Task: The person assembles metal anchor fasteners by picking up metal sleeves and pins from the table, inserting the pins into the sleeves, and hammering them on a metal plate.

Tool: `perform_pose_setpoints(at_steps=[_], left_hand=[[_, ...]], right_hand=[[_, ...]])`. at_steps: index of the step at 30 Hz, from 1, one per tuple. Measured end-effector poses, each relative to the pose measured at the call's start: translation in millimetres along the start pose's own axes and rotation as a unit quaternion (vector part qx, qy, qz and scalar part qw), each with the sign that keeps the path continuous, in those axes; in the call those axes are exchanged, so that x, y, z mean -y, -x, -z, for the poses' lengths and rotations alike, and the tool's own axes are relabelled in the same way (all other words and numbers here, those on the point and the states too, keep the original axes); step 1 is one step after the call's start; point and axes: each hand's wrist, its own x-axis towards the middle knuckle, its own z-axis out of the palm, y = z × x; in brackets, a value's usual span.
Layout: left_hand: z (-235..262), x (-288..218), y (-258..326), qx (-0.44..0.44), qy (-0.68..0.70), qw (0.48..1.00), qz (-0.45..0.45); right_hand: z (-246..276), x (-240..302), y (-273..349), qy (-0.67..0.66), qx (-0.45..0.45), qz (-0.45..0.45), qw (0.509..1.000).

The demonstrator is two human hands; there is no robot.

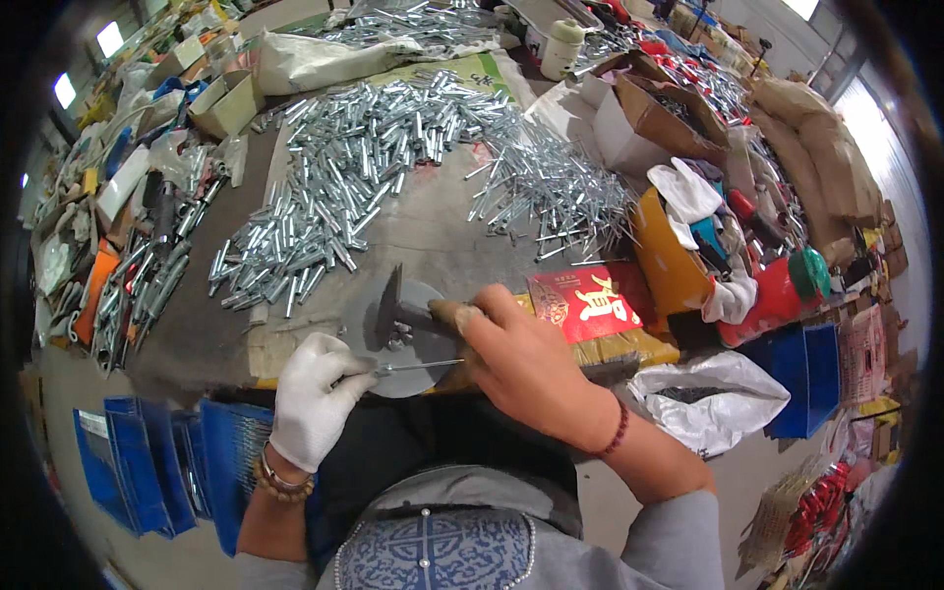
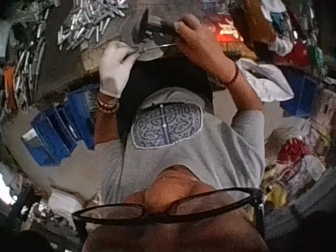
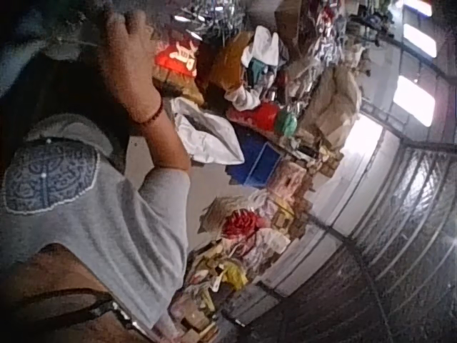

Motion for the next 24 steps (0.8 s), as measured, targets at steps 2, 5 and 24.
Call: perform_pose_setpoints(at_steps=[2,5,24], left_hand=[[-2.2,0.1,0.3,-0.01,0.006,1.0,-0.028],[-0.6,7.8,1.9,-0.005,-0.016,0.997,-0.073],[-2.0,2.1,1.3,0.007,-0.047,0.998,-0.037]], right_hand=[[6.0,6.9,12.8,-0.042,0.01,-0.019,0.999],[7.4,13.1,23.2,0.002,0.023,0.032,0.999],[11.5,21.4,28.2,-0.088,-0.066,-0.012,0.994]])
